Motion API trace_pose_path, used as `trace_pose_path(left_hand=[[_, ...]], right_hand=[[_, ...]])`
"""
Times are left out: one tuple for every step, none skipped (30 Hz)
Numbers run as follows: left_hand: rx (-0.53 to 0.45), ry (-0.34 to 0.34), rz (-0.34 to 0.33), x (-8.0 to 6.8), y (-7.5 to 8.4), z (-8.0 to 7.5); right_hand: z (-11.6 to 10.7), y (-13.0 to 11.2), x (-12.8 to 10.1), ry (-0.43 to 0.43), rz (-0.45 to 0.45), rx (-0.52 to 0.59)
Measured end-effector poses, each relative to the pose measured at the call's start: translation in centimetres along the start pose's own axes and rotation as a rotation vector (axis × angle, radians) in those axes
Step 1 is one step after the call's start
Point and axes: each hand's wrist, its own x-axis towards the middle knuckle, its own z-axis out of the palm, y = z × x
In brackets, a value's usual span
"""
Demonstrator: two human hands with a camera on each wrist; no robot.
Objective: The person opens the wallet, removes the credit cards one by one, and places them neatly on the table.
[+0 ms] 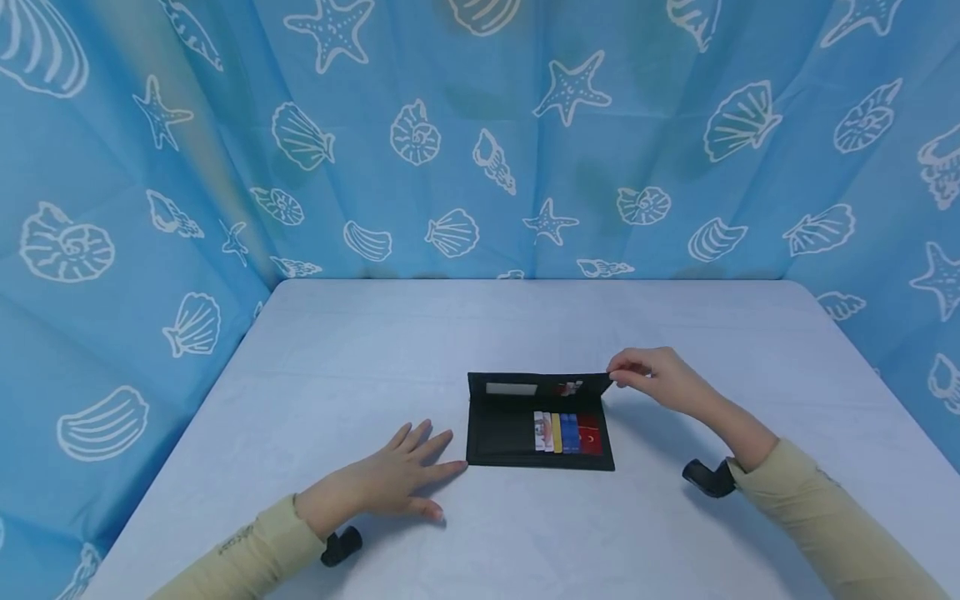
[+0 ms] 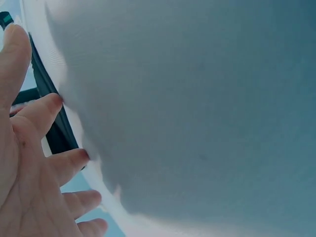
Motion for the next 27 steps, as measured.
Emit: trace_pose_path(left_hand=[[0.001,-0.001,-0.001,0.0,0.0,0.0],[0.004,0.002,0.001,0.1,0.0,-0.1],[0.008,0.004,0.002,0.1,0.0,-0.1],[0.011,0.005,0.003,0.1,0.1,-0.1],[0.014,0.005,0.004,0.1,0.1,-0.2],[0.015,0.005,0.004,0.1,0.1,-0.2],[0.018,0.005,0.004,0.0,0.1,-0.3],[0.019,0.004,0.004,0.0,0.2,-0.4],[0.020,0.001,0.003,0.0,0.2,-0.4],[0.021,-0.002,0.002,-0.1,0.2,-0.4],[0.019,-0.005,0.000,-0.1,0.2,-0.5],[0.018,-0.007,-0.002,-0.1,0.2,-0.5],[0.017,-0.008,-0.001,-0.1,0.3,-0.6],[0.014,-0.010,-0.003,-0.2,0.3,-0.6],[0.012,-0.011,-0.004,-0.2,0.3,-0.6],[0.011,-0.012,-0.005,-0.2,0.4,-0.7],[0.009,-0.014,-0.006,-0.2,0.4,-0.7],[0.009,-0.015,-0.008,-0.2,0.4,-0.7],[0.006,-0.017,-0.009,-0.2,0.5,-0.7],[0.006,-0.020,-0.013,-0.2,0.5,-0.8],[0.004,-0.023,-0.016,-0.1,0.5,-0.8],[0.004,-0.026,-0.018,-0.1,0.5,-0.8],[0.003,-0.029,-0.022,-0.1,0.5,-0.8],[0.004,-0.030,-0.024,0.0,0.5,-0.8],[0.003,-0.032,-0.025,0.0,0.5,-0.9],[0.002,-0.034,-0.026,0.0,0.5,-0.9],[0.000,-0.035,-0.027,0.0,0.5,-0.9]], right_hand=[[0.1,0.1,0.3,0.018,0.012,0.020],[0.1,0.2,0.6,0.035,0.025,0.034],[0.2,0.3,0.9,0.054,0.034,0.045],[0.3,0.5,1.2,0.070,0.043,0.053],[0.5,0.6,1.5,0.084,0.052,0.056],[0.6,0.7,1.8,0.097,0.061,0.058],[0.7,0.9,2.1,0.108,0.072,0.062],[0.8,1.0,2.3,0.118,0.080,0.063],[0.9,1.2,2.6,0.126,0.087,0.066],[0.9,1.3,2.8,0.132,0.096,0.066],[1.0,1.4,3.0,0.135,0.103,0.068],[1.0,1.5,3.1,0.137,0.112,0.068],[1.1,1.6,3.3,0.138,0.121,0.068],[1.1,1.7,3.4,0.139,0.128,0.067],[1.2,1.8,3.5,0.138,0.136,0.063],[1.2,1.8,3.7,0.137,0.144,0.058],[1.3,1.9,3.8,0.135,0.149,0.053],[1.3,2.0,3.9,0.133,0.155,0.048],[1.4,2.0,4.0,0.127,0.163,0.050],[1.4,2.1,4.1,0.119,0.174,0.054],[1.5,2.1,4.2,0.110,0.187,0.061],[1.5,2.2,4.3,0.092,0.199,0.070],[1.5,2.2,4.4,0.071,0.213,0.083],[1.5,2.3,4.5,0.046,0.230,0.101],[1.6,2.4,4.6,0.020,0.248,0.118],[1.6,2.5,4.7,-0.005,0.264,0.134],[1.7,2.6,4.8,-0.029,0.279,0.148]])
